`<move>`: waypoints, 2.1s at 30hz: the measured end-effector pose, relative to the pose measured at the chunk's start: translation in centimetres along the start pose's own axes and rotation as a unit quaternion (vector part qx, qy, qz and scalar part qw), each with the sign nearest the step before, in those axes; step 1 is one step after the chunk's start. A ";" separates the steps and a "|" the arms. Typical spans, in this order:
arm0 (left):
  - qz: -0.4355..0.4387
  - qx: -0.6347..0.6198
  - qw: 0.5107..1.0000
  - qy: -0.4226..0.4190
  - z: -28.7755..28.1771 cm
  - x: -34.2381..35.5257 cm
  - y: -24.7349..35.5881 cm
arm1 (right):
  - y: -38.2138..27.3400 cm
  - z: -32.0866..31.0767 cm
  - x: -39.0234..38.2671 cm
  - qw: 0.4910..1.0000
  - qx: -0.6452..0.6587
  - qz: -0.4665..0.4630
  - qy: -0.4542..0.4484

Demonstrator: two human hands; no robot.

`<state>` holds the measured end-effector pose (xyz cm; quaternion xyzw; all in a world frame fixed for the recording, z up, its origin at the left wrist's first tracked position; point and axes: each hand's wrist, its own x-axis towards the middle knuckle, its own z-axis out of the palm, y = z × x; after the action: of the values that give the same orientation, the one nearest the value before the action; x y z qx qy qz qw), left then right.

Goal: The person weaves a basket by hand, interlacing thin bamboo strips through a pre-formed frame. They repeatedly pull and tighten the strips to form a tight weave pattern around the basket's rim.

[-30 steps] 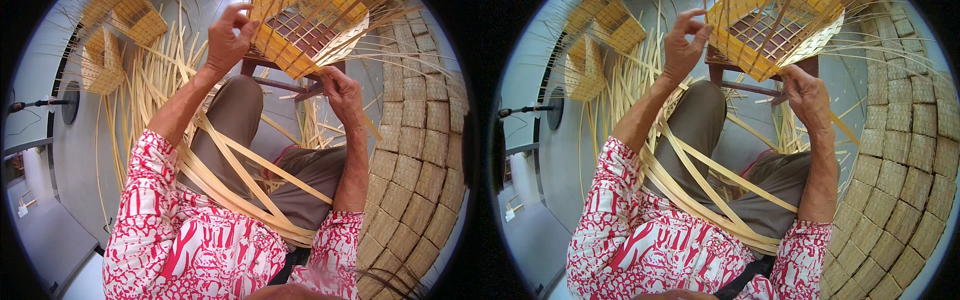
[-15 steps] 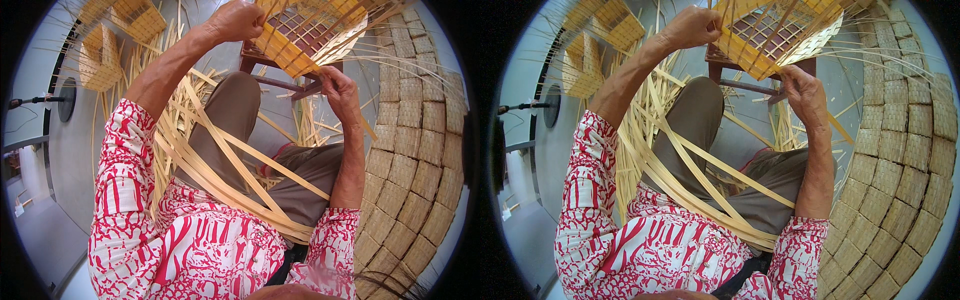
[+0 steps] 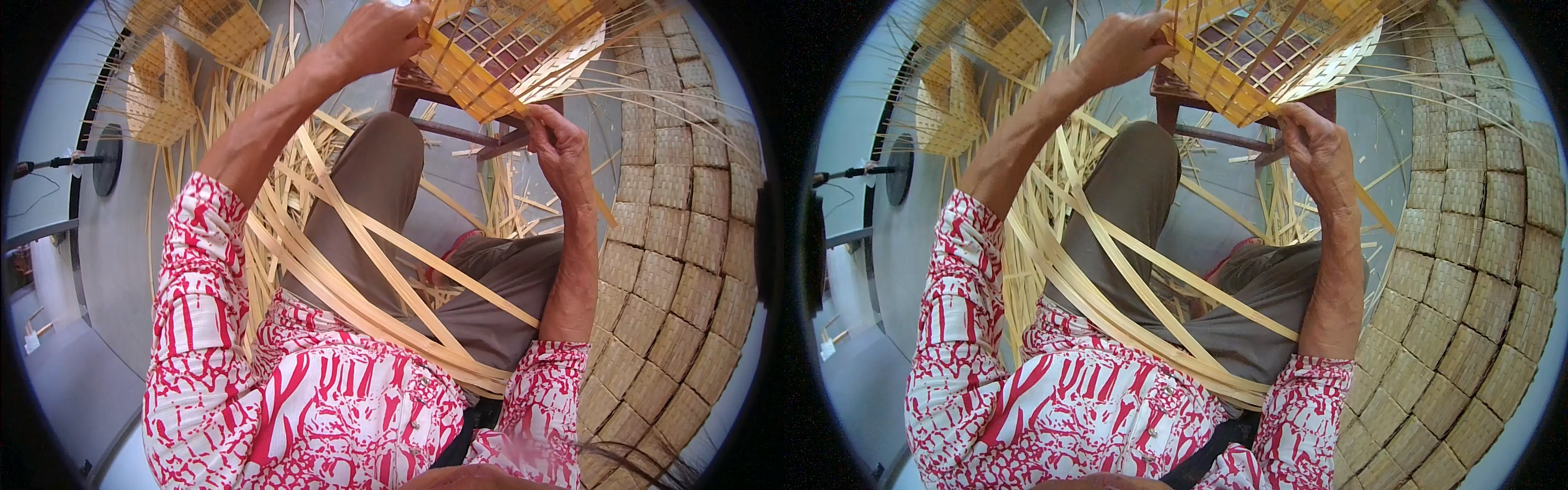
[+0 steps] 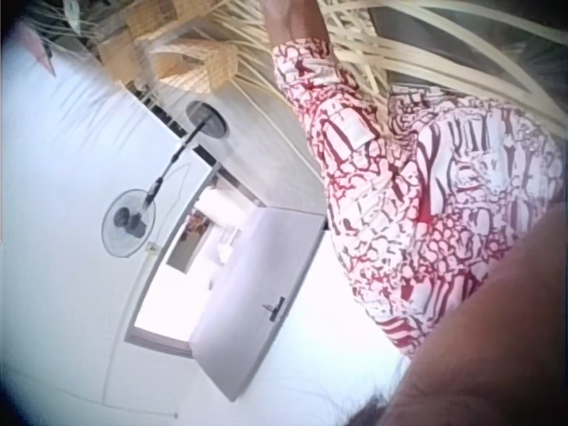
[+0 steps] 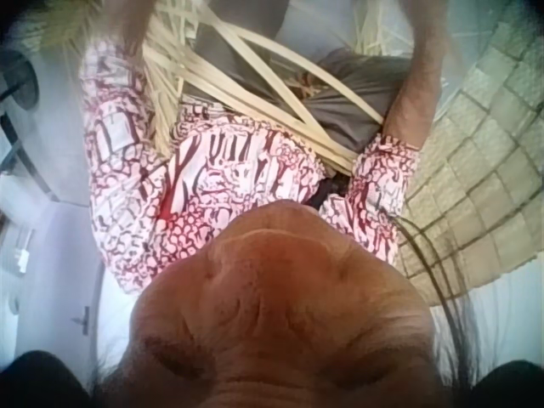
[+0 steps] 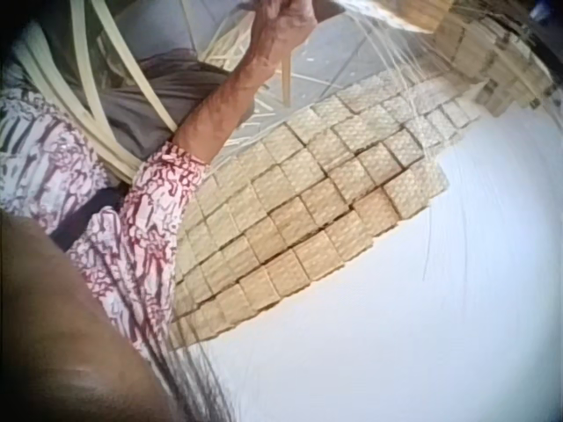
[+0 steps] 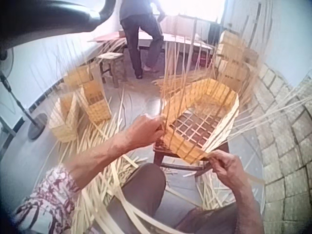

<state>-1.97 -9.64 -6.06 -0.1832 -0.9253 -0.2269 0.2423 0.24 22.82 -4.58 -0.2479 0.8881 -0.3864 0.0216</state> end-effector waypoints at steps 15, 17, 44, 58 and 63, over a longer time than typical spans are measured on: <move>0.121 -0.122 0.985 0.022 2.0 -0.6 9.0 | 0.4 -0.1 0.4 1.000 0.014 -0.001 0.015; 0.118 -0.096 0.988 -0.024 3.5 0.9 9.5 | 1.2 0.3 0.5 0.997 0.069 -0.003 0.020; 0.050 -0.085 0.983 -0.157 2.0 0.2 12.0 | 0.7 0.9 -0.8 0.960 -0.203 -0.106 0.158; 0.211 -0.110 0.957 -0.166 -1.0 -2.2 9.9 | -0.2 0.9 0.8 0.941 -0.198 -0.265 0.076; 0.129 -0.113 0.976 -0.136 -1.2 -3.0 8.5 | -1.4 2.2 1.3 0.939 -0.242 -0.226 0.092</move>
<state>4.74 -3.89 -3.85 -0.3567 -0.8866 -0.2695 0.1191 0.20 19.94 -4.94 -0.4032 0.8734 -0.1757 -0.2093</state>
